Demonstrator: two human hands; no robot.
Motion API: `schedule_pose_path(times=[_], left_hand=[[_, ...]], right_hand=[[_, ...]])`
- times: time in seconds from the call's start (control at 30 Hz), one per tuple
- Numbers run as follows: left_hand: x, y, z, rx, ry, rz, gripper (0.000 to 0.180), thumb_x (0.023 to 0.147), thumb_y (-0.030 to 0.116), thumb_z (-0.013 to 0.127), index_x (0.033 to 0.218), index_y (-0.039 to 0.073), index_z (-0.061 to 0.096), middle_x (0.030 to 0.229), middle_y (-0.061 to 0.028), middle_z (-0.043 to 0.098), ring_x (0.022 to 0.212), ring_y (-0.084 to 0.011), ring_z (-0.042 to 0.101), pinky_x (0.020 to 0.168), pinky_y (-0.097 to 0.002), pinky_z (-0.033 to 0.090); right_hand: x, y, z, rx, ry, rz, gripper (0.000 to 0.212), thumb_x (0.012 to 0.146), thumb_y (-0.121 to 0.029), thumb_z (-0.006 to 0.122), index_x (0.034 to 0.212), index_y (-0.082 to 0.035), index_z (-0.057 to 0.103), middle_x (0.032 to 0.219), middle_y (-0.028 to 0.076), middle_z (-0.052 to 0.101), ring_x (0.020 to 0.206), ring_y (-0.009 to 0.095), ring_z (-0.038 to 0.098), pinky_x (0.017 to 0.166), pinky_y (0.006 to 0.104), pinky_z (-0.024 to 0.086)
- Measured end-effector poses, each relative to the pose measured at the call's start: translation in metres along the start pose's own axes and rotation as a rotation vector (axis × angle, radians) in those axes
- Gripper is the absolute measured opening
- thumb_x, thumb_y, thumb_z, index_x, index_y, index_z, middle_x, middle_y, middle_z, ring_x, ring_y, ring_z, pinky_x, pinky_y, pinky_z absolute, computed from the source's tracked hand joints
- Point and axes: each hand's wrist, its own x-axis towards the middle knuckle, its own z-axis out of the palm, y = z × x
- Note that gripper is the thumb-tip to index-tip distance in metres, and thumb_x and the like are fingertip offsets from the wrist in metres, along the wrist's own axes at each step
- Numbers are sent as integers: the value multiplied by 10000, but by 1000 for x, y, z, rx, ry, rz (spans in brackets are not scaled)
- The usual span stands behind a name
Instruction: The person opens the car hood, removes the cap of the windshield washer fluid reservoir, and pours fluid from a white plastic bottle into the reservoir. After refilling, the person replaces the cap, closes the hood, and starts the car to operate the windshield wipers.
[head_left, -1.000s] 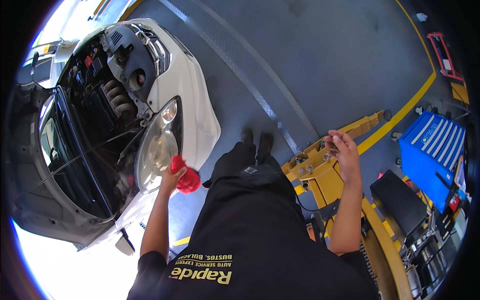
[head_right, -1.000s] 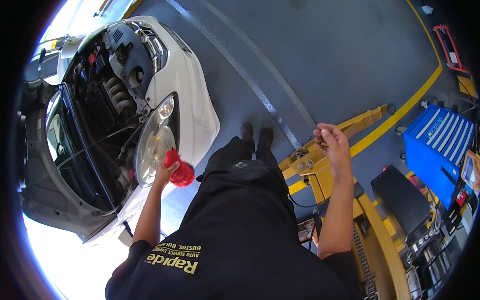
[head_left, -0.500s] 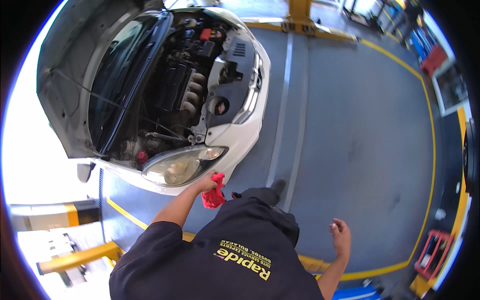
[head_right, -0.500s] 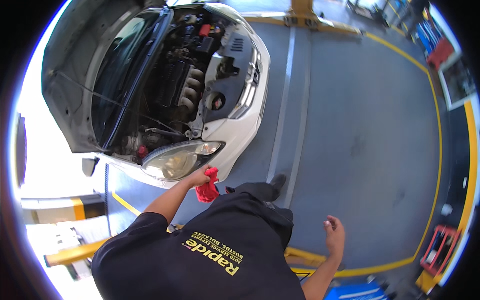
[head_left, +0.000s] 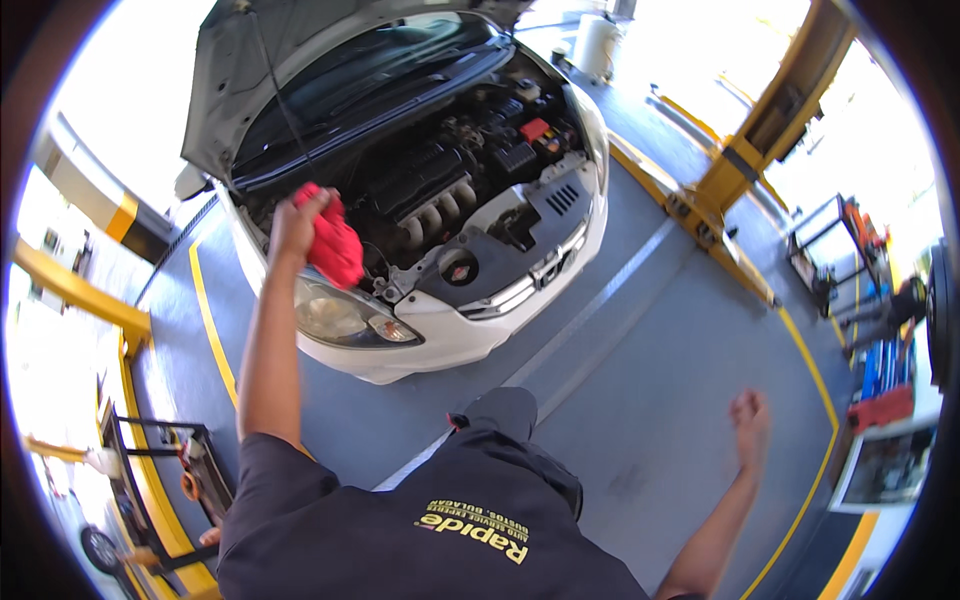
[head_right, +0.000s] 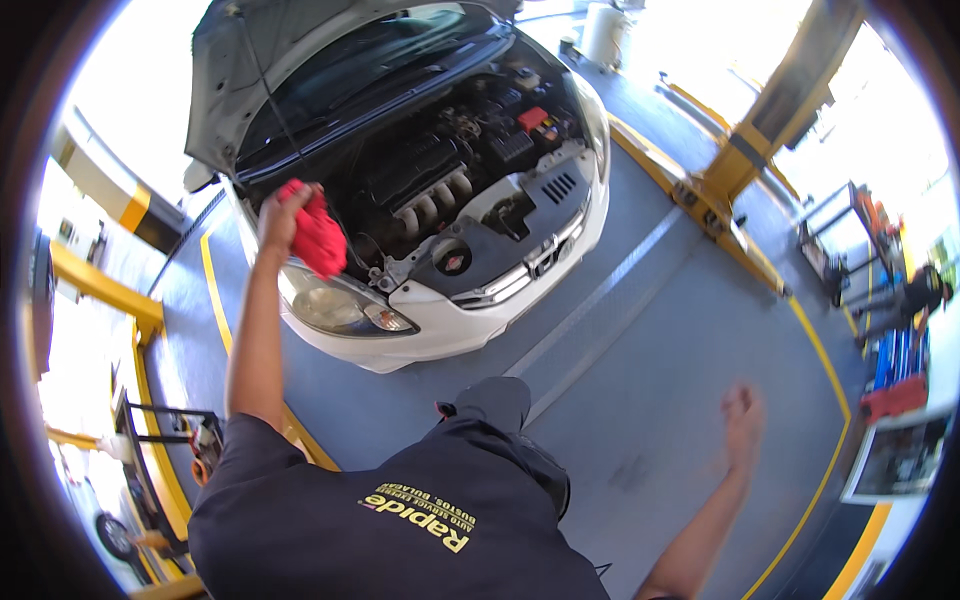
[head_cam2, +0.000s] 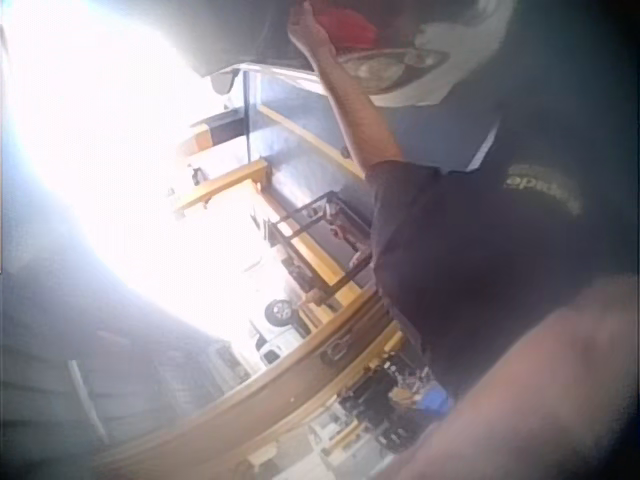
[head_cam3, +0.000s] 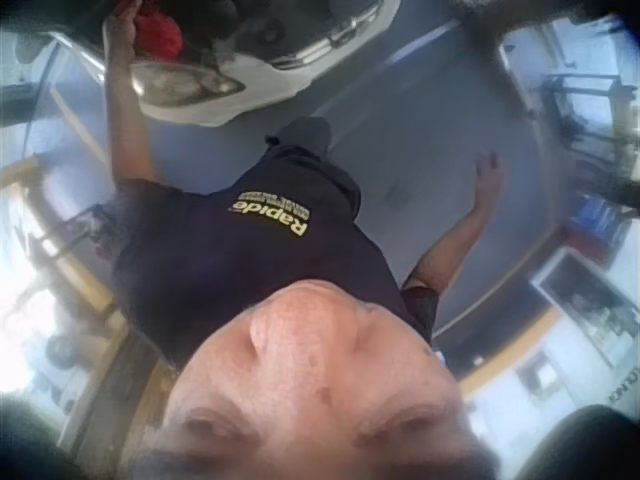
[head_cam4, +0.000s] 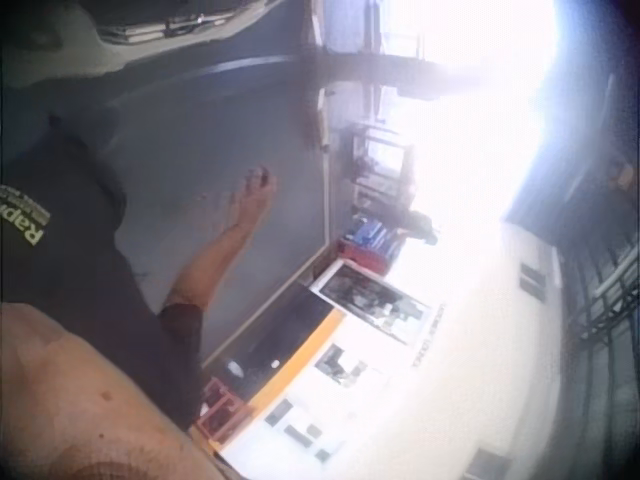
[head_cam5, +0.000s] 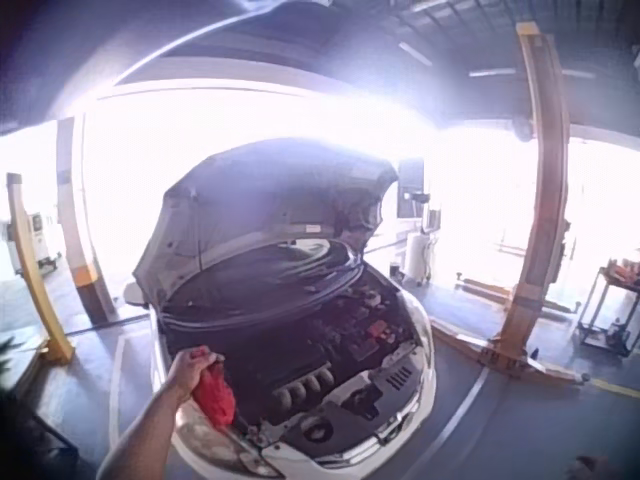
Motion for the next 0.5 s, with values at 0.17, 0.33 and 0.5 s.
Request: schedule_pose_path(times=[0.17,0.33,0.5], left_hand=[[117,83,-57,418,430,347,436,959,362,734,1199,-2,735,1077,-131,784,1030,-260,732,952,-356,529],[252,131,-74,676,725,398,552,950,507,704,1236,35,721,1092,-199,778,1063,-391,729,941,-435,534],[281,145,-61,546,602,270,491,1007,499,663,1167,37,709,912,-147,768,836,-245,753,759,-366,546]], right_hand=[[214,-315,34,-20,-158,-931,360,1095,-311,602,1315,-32,655,923,63,696,833,149,650,768,305,521],[283,-614,167,-297,96,-1456,646,1043,-584,578,1525,-160,508,1385,224,659,1301,393,631,1097,484,484],[307,-799,276,-140,963,-1780,554,1076,-522,452,1386,-84,595,1233,151,683,1171,336,638,1032,488,496]])
